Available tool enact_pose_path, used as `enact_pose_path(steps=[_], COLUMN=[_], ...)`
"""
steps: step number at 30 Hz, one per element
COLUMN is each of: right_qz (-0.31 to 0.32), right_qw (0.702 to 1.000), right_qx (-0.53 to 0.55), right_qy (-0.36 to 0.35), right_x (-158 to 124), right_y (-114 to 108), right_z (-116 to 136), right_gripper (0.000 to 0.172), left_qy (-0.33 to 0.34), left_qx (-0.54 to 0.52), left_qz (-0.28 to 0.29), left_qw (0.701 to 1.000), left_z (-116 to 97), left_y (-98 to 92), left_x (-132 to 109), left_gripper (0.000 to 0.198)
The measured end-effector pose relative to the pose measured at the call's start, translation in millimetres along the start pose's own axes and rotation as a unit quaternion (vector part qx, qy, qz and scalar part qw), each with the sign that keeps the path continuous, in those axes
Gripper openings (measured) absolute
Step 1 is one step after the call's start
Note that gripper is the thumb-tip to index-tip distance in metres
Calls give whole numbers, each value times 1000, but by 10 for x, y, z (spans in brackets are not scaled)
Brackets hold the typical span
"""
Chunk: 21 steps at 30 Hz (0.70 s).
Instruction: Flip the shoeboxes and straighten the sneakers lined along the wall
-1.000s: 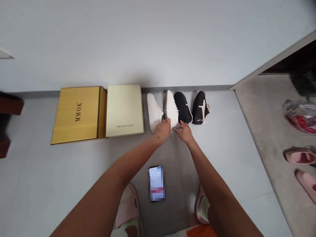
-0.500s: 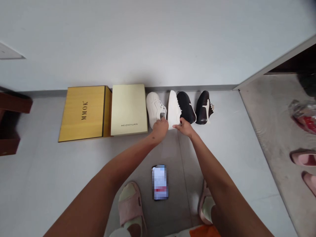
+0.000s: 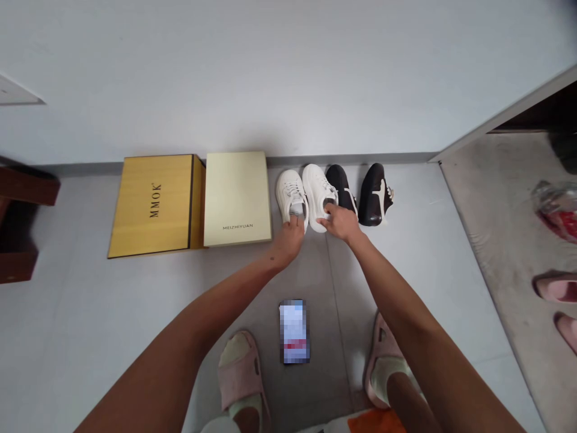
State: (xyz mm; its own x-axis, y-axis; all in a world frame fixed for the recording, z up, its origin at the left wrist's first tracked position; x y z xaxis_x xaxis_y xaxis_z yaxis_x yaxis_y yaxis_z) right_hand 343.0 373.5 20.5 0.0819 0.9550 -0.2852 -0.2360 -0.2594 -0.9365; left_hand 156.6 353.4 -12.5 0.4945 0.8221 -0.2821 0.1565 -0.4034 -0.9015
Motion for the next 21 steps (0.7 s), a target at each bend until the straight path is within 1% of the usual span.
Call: enact_pose_path(steps=[5, 9, 13, 15, 21], right_qz=[55, 74, 77, 77, 83], right_qw=[998, 996, 995, 994, 995], right_qx=[-39, -46, -67, -74, -62], right_qy=[3, 10, 0, -3, 3], right_x=[-10, 25, 77, 97, 108], right_y=[59, 81, 133, 171, 240], right_z=[296, 454, 549, 575, 619], right_gripper=[27, 27, 27, 27, 27], left_qy=[-12, -24, -53, -63, -82], left_qx=[-13, -32, -64, -70, -42], left_qz=[-6, -12, -26, -24, 22], left_qw=[1000, 999, 996, 995, 996], left_z=[60, 75, 88, 90, 60], left_y=[42, -6, -72, -93, -152], left_x=[-17, 17, 40, 44, 50], left_gripper=[31, 29, 28, 29, 33])
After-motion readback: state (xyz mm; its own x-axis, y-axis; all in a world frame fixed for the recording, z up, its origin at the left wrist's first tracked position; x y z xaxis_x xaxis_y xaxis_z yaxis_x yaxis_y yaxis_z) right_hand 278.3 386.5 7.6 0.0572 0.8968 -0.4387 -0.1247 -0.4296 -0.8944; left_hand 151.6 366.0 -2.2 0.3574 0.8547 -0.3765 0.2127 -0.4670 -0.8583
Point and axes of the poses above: each hand's wrist, its own x-axis towards the middle knuckle, its own y-axis out of the palm, z = x × y, the point moved 2 cm from there along x, towards the middle knuckle, and after that the axes turned 5 degrees about y, right-handed, at the moved point
